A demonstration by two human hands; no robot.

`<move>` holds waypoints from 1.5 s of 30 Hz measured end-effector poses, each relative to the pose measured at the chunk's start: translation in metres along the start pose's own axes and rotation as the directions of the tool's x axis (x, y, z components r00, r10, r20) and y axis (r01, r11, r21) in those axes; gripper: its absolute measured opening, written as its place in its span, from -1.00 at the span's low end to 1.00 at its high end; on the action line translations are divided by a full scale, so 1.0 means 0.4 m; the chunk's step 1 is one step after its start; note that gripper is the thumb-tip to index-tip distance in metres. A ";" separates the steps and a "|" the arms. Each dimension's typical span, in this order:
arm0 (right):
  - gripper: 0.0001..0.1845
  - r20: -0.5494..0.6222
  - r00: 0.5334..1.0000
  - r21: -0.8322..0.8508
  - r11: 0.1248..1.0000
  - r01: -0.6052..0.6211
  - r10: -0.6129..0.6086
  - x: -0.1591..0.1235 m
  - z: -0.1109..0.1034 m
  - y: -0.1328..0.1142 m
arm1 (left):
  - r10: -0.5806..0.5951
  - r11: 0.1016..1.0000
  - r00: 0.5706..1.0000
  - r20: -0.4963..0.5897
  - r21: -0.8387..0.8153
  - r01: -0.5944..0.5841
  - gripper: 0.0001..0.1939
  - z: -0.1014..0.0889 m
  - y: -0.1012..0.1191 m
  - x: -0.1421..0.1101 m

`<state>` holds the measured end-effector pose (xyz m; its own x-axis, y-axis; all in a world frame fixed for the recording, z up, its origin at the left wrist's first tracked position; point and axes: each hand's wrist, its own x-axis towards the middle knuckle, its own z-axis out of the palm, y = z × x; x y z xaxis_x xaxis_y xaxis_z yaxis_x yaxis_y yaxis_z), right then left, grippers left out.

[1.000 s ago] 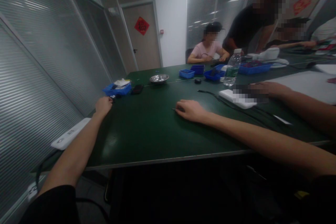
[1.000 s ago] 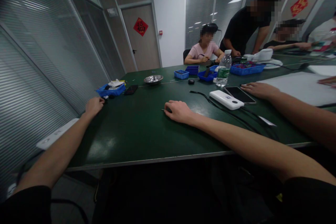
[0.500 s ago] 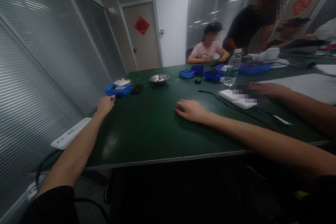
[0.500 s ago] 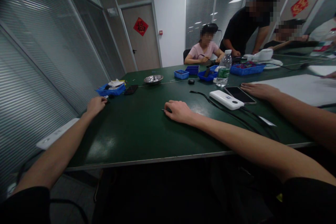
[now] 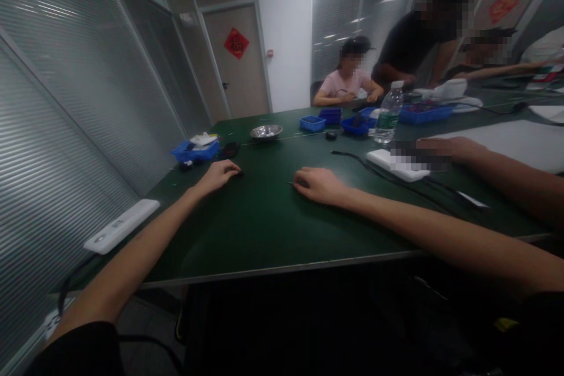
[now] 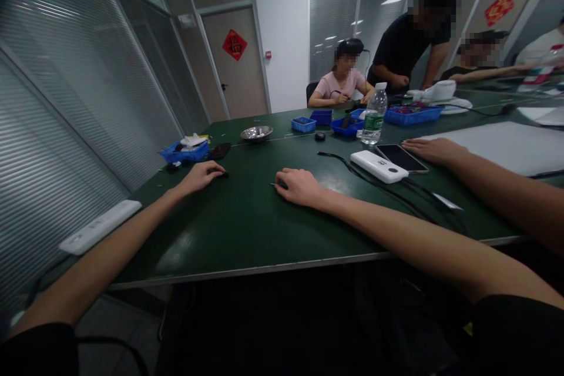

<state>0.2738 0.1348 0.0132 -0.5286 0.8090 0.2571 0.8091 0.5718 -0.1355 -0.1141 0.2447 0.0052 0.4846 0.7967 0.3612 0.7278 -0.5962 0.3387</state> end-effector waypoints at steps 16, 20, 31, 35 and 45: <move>-0.76 -0.024 1.000 -0.049 0.999 0.012 -0.013 0.001 0.012 0.005 | 0.466 0.857 0.878 0.111 -0.302 -0.416 -0.80 0.113 0.384 -0.044; -0.77 -0.040 0.999 -0.042 0.999 0.010 -0.011 -0.001 0.011 0.001 | 0.438 0.872 0.895 0.084 -0.282 -0.400 -0.78 0.121 0.368 -0.044; -0.74 -0.081 0.997 -0.007 1.000 -0.009 0.009 -0.007 0.000 -0.017 | 0.280 0.940 0.960 0.013 -0.204 -0.272 -0.72 0.132 0.329 -0.036; -0.73 -0.086 0.996 0.004 1.000 0.008 -0.008 -0.008 0.000 -0.019 | 0.250 0.952 0.968 -0.006 -0.184 -0.247 -0.72 0.137 0.318 -0.034; -0.72 -0.129 0.989 0.020 0.997 0.080 -0.077 -0.011 0.006 -0.020 | 0.254 0.950 0.967 -0.013 -0.186 -0.252 -0.70 0.144 0.304 -0.032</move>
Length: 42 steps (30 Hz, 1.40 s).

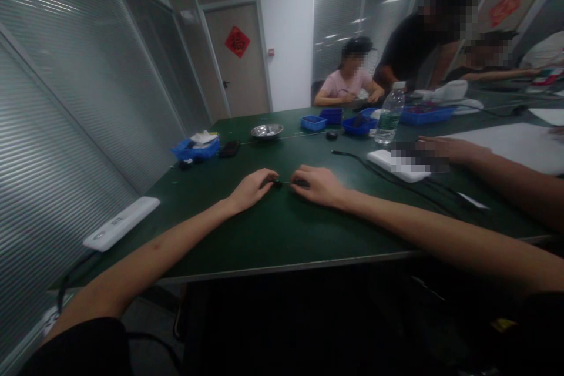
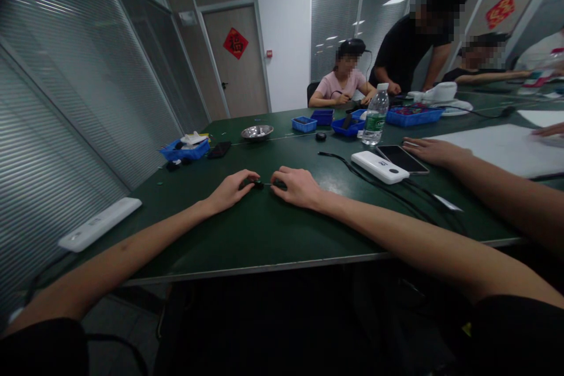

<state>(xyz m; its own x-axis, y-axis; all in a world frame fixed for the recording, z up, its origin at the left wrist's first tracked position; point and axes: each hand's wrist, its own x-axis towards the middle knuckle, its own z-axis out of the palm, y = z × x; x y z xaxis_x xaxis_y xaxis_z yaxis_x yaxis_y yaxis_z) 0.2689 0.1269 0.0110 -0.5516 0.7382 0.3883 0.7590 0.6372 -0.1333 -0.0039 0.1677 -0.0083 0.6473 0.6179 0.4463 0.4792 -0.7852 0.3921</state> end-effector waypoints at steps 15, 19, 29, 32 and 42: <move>-0.72 -0.003 0.998 0.020 0.998 0.060 -0.060 -0.002 0.005 0.005 | 0.021 0.999 0.999 0.038 -0.050 -0.019 -0.69 -0.009 0.014 0.002; -0.72 -0.016 0.997 0.021 0.997 0.075 -0.075 -0.002 0.009 0.009 | 0.035 0.998 0.998 0.049 -0.060 -0.032 -0.69 -0.011 0.017 0.003; -0.71 0.007 0.996 0.021 0.996 0.087 -0.088 -0.001 0.011 0.011 | 0.050 0.997 0.997 0.051 -0.064 -0.047 -0.71 -0.009 0.016 0.003; -0.71 0.003 0.995 0.023 0.995 0.096 -0.096 -0.002 0.011 0.012 | 0.055 0.996 0.997 0.053 -0.076 -0.051 -0.70 -0.007 0.013 0.002; -0.69 0.030 0.992 0.050 0.991 0.120 -0.122 -0.001 0.007 0.014 | 0.060 0.996 0.996 0.067 -0.063 -0.056 -0.72 -0.010 0.015 -0.002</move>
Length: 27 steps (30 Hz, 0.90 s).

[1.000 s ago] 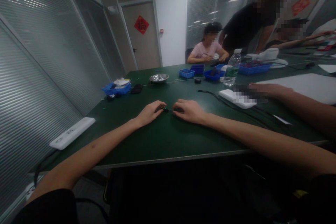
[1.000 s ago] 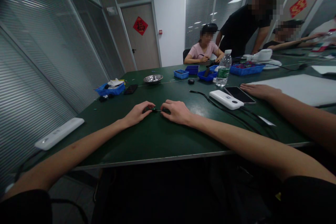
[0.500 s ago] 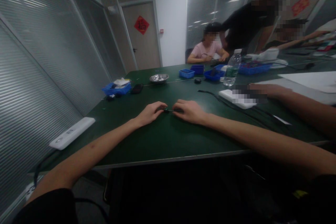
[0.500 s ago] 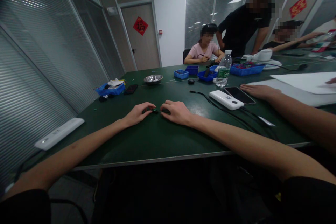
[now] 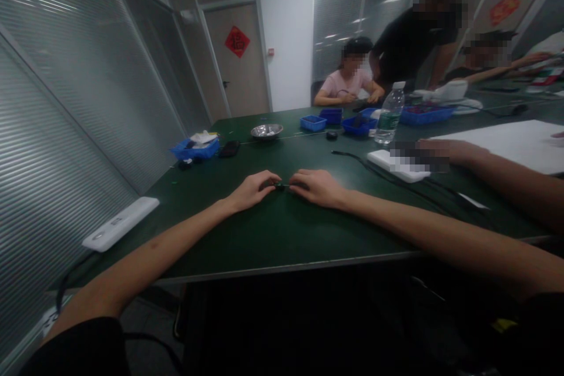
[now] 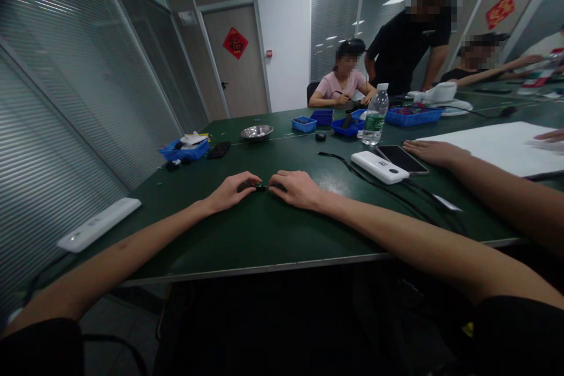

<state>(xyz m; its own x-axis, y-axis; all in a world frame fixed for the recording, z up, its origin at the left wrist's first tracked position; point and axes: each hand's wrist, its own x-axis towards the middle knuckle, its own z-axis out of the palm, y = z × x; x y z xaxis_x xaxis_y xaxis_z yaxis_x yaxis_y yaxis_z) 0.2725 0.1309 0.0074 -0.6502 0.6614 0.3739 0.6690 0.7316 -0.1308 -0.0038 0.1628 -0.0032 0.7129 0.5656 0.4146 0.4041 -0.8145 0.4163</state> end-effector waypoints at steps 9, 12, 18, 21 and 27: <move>-0.66 0.003 0.999 0.022 0.999 0.045 -0.045 0.004 0.007 0.006 | -0.012 1.000 1.000 0.011 -0.013 0.012 -0.70 -0.003 0.002 0.002; -0.67 -0.006 0.998 0.022 0.998 0.056 -0.056 0.006 0.010 0.004 | -0.007 1.000 1.000 0.030 -0.015 0.008 -0.71 -0.003 0.009 0.003; -0.69 -0.017 0.995 0.039 0.995 0.095 -0.095 0.009 0.018 0.007 | 0.017 0.999 0.999 0.051 -0.036 -0.015 -0.72 -0.007 0.026 0.002; -0.68 -0.011 0.995 0.054 0.993 0.104 -0.104 0.009 0.019 0.009 | 0.015 0.999 0.999 0.050 -0.035 -0.013 -0.72 -0.008 0.027 0.002; -0.69 -0.012 0.994 0.088 0.990 0.112 -0.111 0.007 0.015 0.003 | 0.012 1.000 0.999 0.046 -0.030 -0.010 -0.72 -0.006 0.023 0.002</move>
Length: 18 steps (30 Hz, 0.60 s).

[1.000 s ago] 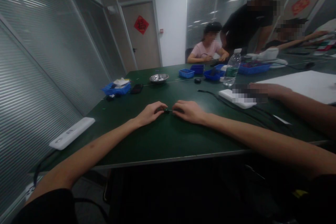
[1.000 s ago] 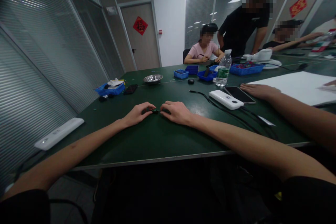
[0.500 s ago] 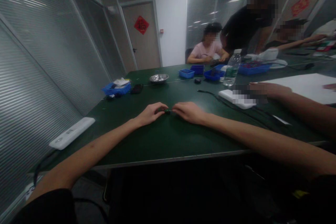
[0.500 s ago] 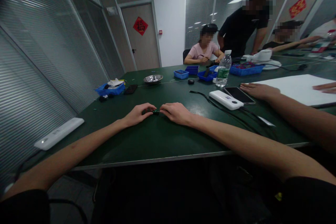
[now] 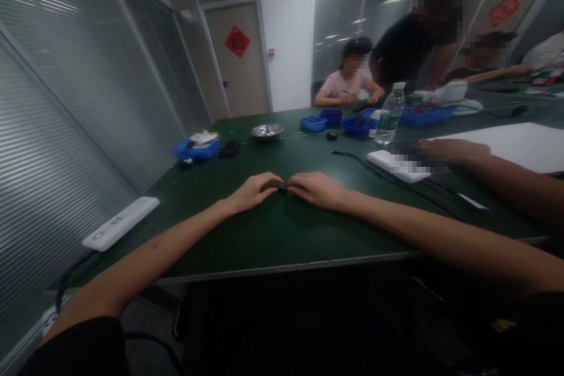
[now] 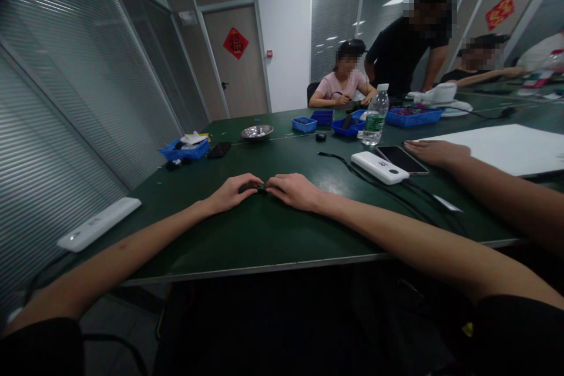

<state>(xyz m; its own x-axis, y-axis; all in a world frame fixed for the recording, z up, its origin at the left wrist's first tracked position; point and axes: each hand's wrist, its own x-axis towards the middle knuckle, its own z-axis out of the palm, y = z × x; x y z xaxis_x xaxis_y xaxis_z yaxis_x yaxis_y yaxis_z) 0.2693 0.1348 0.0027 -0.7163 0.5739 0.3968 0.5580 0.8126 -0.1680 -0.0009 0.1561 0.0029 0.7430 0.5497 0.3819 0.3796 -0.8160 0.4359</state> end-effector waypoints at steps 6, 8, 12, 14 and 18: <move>-0.69 -0.013 1.000 -0.008 1.000 -0.012 0.012 0.001 0.007 0.002 | 0.008 1.000 1.000 -0.005 -0.008 -0.008 -0.72 -0.001 0.003 0.001; -0.69 -0.021 1.000 -0.001 1.000 -0.010 0.010 0.001 0.010 0.002 | 0.007 1.000 1.000 -0.004 -0.006 -0.007 -0.72 -0.002 0.004 0.001; -0.70 -0.026 1.000 0.017 1.000 -0.004 0.005 0.004 0.010 -0.001 | 0.006 1.000 1.000 -0.007 -0.002 -0.006 -0.72 -0.001 0.000 0.001; -0.71 -0.019 1.000 0.017 1.000 -0.008 0.008 0.006 0.009 -0.003 | 0.008 1.000 1.000 -0.014 0.001 -0.008 -0.72 0.001 -0.004 0.001; -0.71 -0.012 1.000 0.007 1.000 -0.014 0.014 0.007 0.010 -0.004 | 0.004 1.000 1.000 -0.014 0.004 -0.004 -0.73 0.001 -0.009 0.001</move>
<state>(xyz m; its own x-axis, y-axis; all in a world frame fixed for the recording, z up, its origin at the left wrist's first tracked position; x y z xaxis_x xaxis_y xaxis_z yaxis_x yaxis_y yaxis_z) 0.2647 0.1355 0.0006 -0.7035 0.5837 0.4055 0.5645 0.8055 -0.1801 -0.0018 0.1591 0.0014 0.7367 0.5488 0.3952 0.3788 -0.8190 0.4311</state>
